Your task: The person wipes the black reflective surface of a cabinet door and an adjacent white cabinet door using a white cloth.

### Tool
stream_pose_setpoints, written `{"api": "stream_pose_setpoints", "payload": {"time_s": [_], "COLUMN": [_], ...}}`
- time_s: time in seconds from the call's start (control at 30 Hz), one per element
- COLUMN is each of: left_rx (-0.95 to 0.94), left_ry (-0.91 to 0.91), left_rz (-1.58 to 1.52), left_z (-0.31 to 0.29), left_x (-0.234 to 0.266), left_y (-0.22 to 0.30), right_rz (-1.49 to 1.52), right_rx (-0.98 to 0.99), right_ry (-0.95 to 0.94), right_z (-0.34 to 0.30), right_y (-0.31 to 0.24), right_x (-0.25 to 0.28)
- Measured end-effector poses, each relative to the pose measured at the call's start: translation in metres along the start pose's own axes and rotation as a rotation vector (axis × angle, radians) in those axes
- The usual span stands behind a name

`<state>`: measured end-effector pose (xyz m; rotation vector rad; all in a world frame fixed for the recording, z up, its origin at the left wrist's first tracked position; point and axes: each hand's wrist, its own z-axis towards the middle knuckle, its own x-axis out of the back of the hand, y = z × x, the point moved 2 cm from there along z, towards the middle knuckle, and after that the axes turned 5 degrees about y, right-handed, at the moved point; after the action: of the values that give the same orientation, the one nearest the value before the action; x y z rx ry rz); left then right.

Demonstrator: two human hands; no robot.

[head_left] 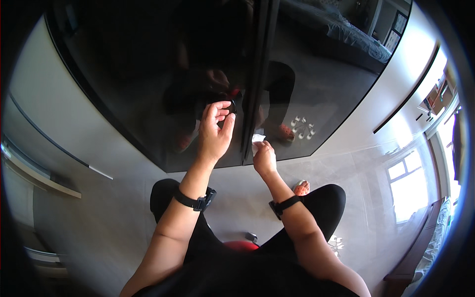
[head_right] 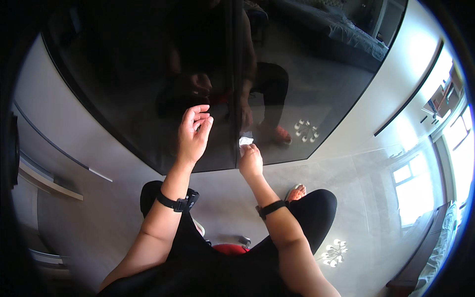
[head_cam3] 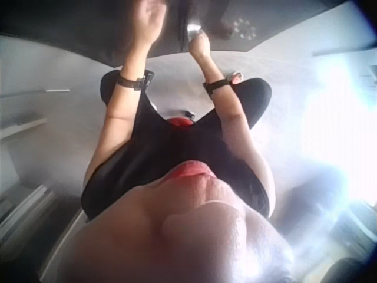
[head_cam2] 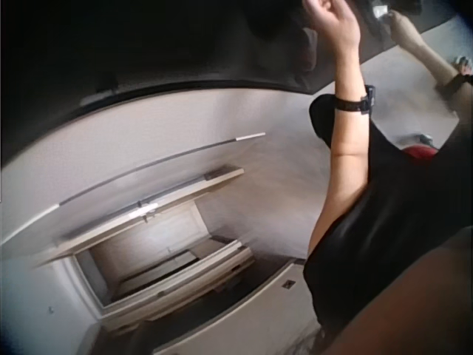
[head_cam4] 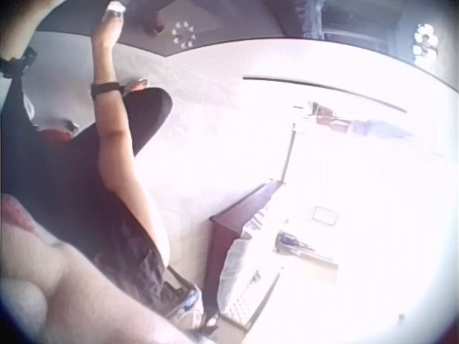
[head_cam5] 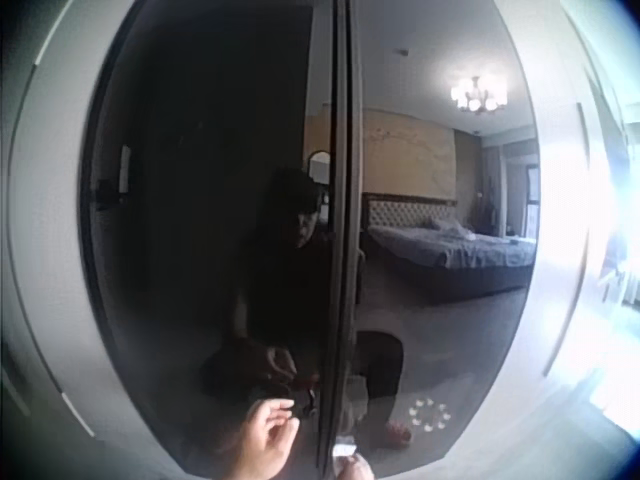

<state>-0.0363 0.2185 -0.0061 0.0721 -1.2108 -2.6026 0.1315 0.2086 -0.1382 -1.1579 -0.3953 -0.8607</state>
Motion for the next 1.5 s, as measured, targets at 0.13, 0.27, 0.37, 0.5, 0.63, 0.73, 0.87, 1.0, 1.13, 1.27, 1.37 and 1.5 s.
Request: {"api": "stream_pose_setpoints", "payload": {"time_s": [0.13,0.27,0.37,0.5,0.63,0.73,0.87,1.0,1.13,1.27,1.37,1.5], "left_rx": [-0.198,-0.283,-0.186,-0.18,-0.201,-0.163,-0.169,-0.099,0.064,0.108,0.105,0.162], "left_ry": [0.065,0.156,0.155,0.133,0.144,0.043,-0.007,0.057,0.029,0.02,-0.03,-0.018], "left_rz": [0.129,0.403,0.466,0.46,0.462,0.335,0.202,0.295,0.135,0.073,-0.031,0.171], "left_z": [0.018,0.033,0.041,0.031,0.025,0.021,0.023,0.007,0.006,0.001,-0.003,-0.007], "left_x": [-0.031,-0.063,-0.071,-0.08,-0.065,-0.063,-0.057,-0.048,-0.063,-0.06,-0.054,-0.035], "left_y": [0.019,0.043,0.041,0.021,0.004,-0.007,-0.002,-0.015,-0.008,-0.003,-0.011,-0.015], "right_rz": [0.032,0.124,-0.078,-0.182,-0.203,-1.036,-0.596,0.207,0.182,-0.052,-0.065,-0.471], "right_rx": [0.25,0.642,0.902,1.113,1.159,0.897,0.797,0.957,1.164,1.256,1.181,1.098], "right_ry": [0.327,0.833,1.041,0.977,0.484,-0.518,-0.37,0.363,0.696,0.628,0.104,-0.396], "right_z": [0.03,0.101,0.169,0.212,0.151,0.079,0.09,0.122,0.157,0.156,0.112,0.087], "right_y": [-0.035,-0.121,-0.169,-0.181,-0.092,0.019,0.039,-0.108,-0.186,-0.179,-0.092,-0.019], "right_x": [0.077,0.205,0.269,0.26,0.141,0.068,0.123,0.229,0.264,0.199,0.118,0.109]}}
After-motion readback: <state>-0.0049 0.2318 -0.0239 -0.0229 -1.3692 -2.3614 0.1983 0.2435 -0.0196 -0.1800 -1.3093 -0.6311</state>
